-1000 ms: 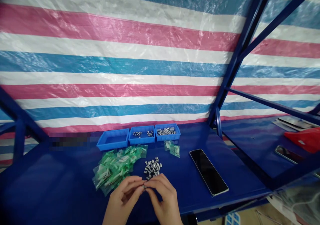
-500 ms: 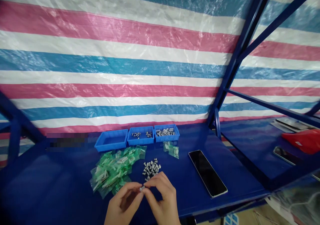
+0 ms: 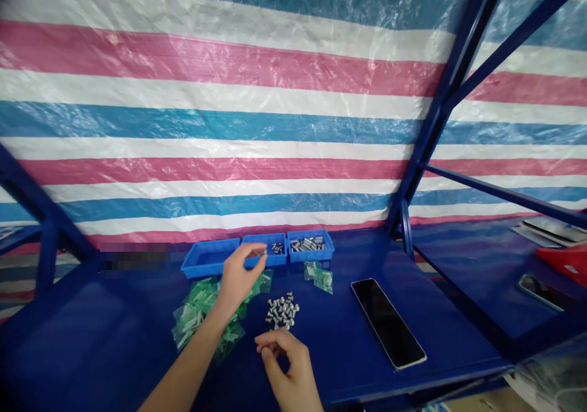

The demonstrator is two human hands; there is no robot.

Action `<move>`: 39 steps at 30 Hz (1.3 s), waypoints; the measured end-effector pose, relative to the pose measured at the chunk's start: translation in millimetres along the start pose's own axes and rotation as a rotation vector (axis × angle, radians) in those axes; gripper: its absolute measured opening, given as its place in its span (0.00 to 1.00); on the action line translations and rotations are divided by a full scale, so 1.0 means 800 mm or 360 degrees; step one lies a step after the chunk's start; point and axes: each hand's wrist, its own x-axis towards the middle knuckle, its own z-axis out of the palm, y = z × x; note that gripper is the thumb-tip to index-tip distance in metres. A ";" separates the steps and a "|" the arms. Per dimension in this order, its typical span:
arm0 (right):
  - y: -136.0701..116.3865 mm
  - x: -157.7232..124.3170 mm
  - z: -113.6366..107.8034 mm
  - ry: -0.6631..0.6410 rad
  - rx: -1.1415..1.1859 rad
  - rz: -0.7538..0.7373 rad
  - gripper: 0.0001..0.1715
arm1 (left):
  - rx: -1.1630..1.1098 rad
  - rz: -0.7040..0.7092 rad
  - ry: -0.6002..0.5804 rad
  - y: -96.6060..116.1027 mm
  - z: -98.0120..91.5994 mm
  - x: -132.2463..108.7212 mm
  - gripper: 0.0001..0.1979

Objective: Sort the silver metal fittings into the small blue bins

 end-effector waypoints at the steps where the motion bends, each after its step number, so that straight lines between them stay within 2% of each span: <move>1: 0.000 0.000 -0.001 -0.0018 -0.0067 -0.0055 0.11 | 0.0046 -0.0011 -0.0015 -0.010 -0.001 0.017 0.14; 3: 0.005 0.000 -0.006 -0.0018 -0.0210 -0.0195 0.11 | 0.0131 -0.0052 -0.0034 -0.026 -0.008 0.031 0.19; 5: 0.014 0.000 -0.013 0.0072 -0.0380 -0.0291 0.13 | 0.0198 -0.0100 -0.0045 -0.032 -0.020 0.018 0.19; 8: 0.028 0.001 -0.024 0.0217 -0.0628 -0.0315 0.14 | 0.0243 -0.0129 -0.0112 -0.021 -0.037 -0.034 0.15; 10: 0.034 0.004 -0.026 0.0236 -0.0766 -0.0304 0.14 | 0.0255 -0.0122 -0.0199 -0.007 -0.038 -0.075 0.14; 12: 0.037 0.007 -0.024 0.0204 -0.0895 -0.0297 0.14 | 0.0296 -0.0116 -0.0387 0.004 -0.031 -0.113 0.13; 14: 0.038 0.009 -0.019 0.0158 -0.1011 -0.0291 0.16 | 0.0315 -0.0133 -0.0483 0.010 -0.020 -0.143 0.16; 18: 0.038 0.011 -0.010 0.0091 -0.1069 -0.0309 0.16 | 0.0278 -0.0103 -0.0439 0.010 -0.006 -0.175 0.16; 23: 0.025 0.015 -0.014 0.0185 -0.0628 -0.0231 0.11 | 0.0106 -0.0186 -0.0334 0.012 -0.016 -0.176 0.12; 28: -0.008 0.018 -0.019 0.0199 -0.0167 -0.0131 0.03 | -0.0183 -0.0293 -0.0219 0.027 -0.032 -0.160 0.09; 31: -0.026 0.018 -0.020 0.0180 -0.0077 -0.0142 0.04 | -0.0370 -0.0291 -0.0211 0.039 -0.034 -0.158 0.09; 34: -0.037 0.018 -0.019 0.0182 -0.0079 -0.0222 0.05 | -0.0544 -0.0423 -0.0140 0.050 -0.032 -0.162 0.07; 37: -0.038 0.018 -0.017 0.0171 -0.0123 -0.0240 0.07 | -0.0648 -0.0599 -0.0035 0.057 -0.030 -0.164 0.07; 39: -0.034 0.016 -0.013 0.0172 -0.0106 -0.0194 0.10 | -0.0662 -0.0611 0.0001 0.058 -0.031 -0.163 0.06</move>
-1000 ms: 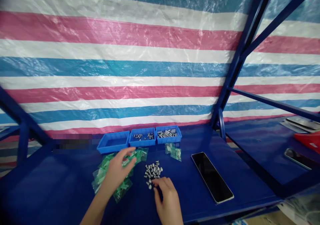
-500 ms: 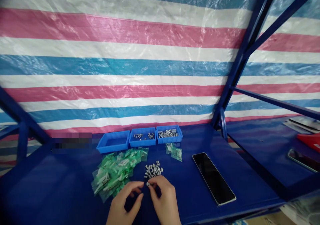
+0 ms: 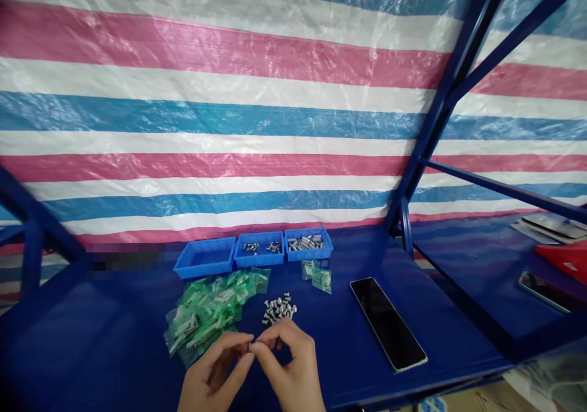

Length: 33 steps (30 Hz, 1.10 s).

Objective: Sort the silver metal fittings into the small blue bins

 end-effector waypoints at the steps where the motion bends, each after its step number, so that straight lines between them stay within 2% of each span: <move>1: 0.003 -0.002 0.003 -0.0011 0.0044 0.0033 0.12 | 0.0018 0.0030 0.0002 0.000 -0.001 0.001 0.06; 6: 0.024 -0.011 0.018 -0.0155 0.0643 0.0276 0.17 | 0.0291 0.0324 -0.0088 0.000 0.000 0.014 0.03; 9: 0.033 -0.011 0.021 -0.0129 0.0912 0.0349 0.21 | 0.0448 0.0541 -0.0091 0.004 0.005 0.045 0.05; 12: 0.033 -0.008 0.018 -0.0190 0.0857 0.0357 0.21 | 0.0657 0.0736 -0.0014 0.012 0.010 0.106 0.06; 15: 0.030 -0.010 0.013 -0.0234 0.0641 0.0334 0.18 | 0.0752 0.0747 -0.0002 0.013 0.012 0.171 0.10; 17: 0.032 -0.013 0.010 -0.0212 0.0453 0.0280 0.17 | 0.0829 0.0712 -0.0066 0.007 0.011 0.191 0.16; 18: 0.034 -0.014 0.009 -0.0172 0.0337 0.0236 0.16 | 0.0865 0.0690 -0.0099 0.002 0.009 0.189 0.18; 20: 0.042 -0.017 0.004 -0.0059 0.0062 0.0133 0.14 | 0.0927 0.0640 -0.0163 -0.011 0.007 0.166 0.17; 23: 0.056 -0.018 -0.003 0.0027 -0.0305 -0.0003 0.12 | 0.1009 0.0556 -0.0266 -0.029 0.006 0.106 0.13; 26: 0.066 -0.019 -0.003 0.0049 -0.0477 -0.0087 0.13 | 0.1141 0.0461 -0.0346 -0.045 0.011 0.057 0.13; 29: 0.070 -0.022 0.004 0.0050 -0.0546 -0.0130 0.15 | 0.1277 0.0440 -0.0396 -0.058 0.017 0.037 0.15; 33: 0.074 -0.023 0.011 0.0011 -0.0579 -0.0188 0.15 | 0.1328 0.0507 -0.0403 -0.068 0.021 0.034 0.14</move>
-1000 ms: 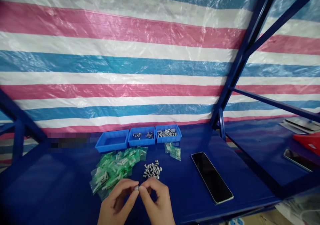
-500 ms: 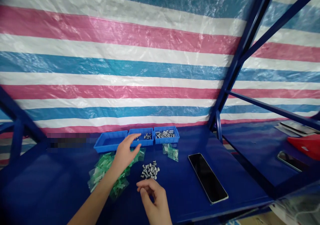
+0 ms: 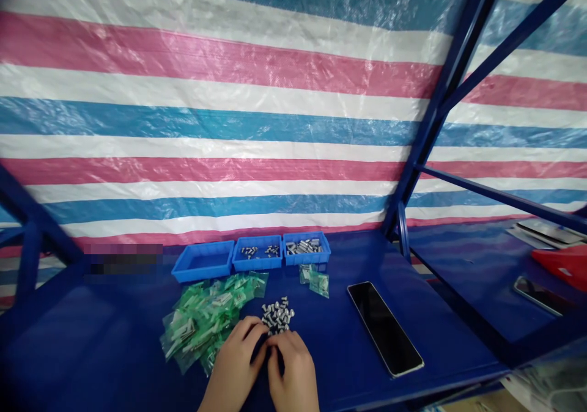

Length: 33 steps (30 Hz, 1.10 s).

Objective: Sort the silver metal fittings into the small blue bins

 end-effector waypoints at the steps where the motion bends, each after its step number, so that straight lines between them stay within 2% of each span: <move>1: 0.001 0.000 0.001 0.0005 0.0000 0.0008 0.15 | 0.0004 0.0003 0.0013 -0.001 0.002 0.000 0.13; 6: 0.003 0.001 0.000 0.0052 0.0044 0.0118 0.14 | -0.0037 0.0031 0.0096 -0.002 0.002 -0.002 0.10; 9: 0.005 0.001 -0.005 0.0080 0.0119 0.0119 0.13 | -0.0108 0.0079 0.0245 -0.002 -0.005 -0.001 0.09; 12: 0.001 0.004 -0.010 0.0125 0.0203 0.0076 0.12 | -0.0232 0.0124 0.0423 -0.001 -0.017 -0.001 0.09; 18: -0.018 0.014 -0.009 0.0067 0.0408 -0.0089 0.20 | -0.0399 0.0203 0.0599 0.016 -0.037 -0.003 0.10; 22: -0.025 0.018 -0.007 0.0109 0.0600 0.0045 0.16 | -0.0542 0.0172 0.0565 0.023 -0.045 -0.007 0.09; 28: -0.029 0.020 -0.012 0.0050 0.0999 0.0373 0.05 | -0.0942 -0.0098 0.0492 0.017 -0.042 -0.018 0.10; 31: -0.025 0.018 -0.013 0.0023 0.0854 0.0414 0.07 | -0.1070 -0.0054 0.0447 0.017 -0.041 -0.021 0.13; 33: -0.022 0.016 -0.013 0.0036 0.0748 0.0439 0.09 | -0.1008 0.0037 0.0432 0.017 -0.043 -0.021 0.13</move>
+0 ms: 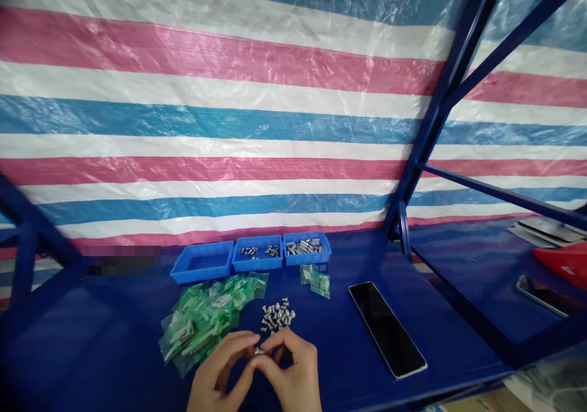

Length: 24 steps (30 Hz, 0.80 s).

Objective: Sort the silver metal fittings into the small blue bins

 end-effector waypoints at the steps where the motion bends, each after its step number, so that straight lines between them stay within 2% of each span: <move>1: 0.001 0.000 -0.001 -0.0003 -0.0019 0.0015 0.09 | 0.0041 0.0049 -0.0020 0.001 -0.001 0.001 0.13; 3: 0.002 0.000 -0.003 -0.0041 -0.0014 0.0042 0.10 | 0.0080 0.0104 -0.0037 0.002 -0.002 0.001 0.11; 5: -0.003 0.001 -0.006 -0.0101 0.0016 0.0015 0.08 | 0.0012 0.0056 -0.0004 0.003 -0.003 0.001 0.11; 9: -0.024 0.006 -0.012 -0.0194 0.0050 -0.0353 0.09 | -0.0245 -0.0222 0.0064 0.003 -0.003 0.001 0.09; 11: -0.033 0.008 -0.013 -0.0220 -0.0033 -0.0544 0.08 | -0.0322 -0.0326 0.0033 0.003 -0.005 0.002 0.08; 13: -0.038 0.008 -0.014 -0.0211 -0.0122 -0.0630 0.09 | -0.0356 -0.0401 -0.0018 0.002 -0.007 0.002 0.08; 18: -0.037 0.006 -0.014 -0.0174 -0.0275 -0.0604 0.05 | -0.0471 -0.0548 -0.0112 -0.003 -0.004 -0.002 0.12; 24: -0.030 0.006 -0.012 -0.0132 -0.0298 -0.0445 0.08 | -0.0491 -0.0633 0.0158 0.007 0.014 -0.012 0.10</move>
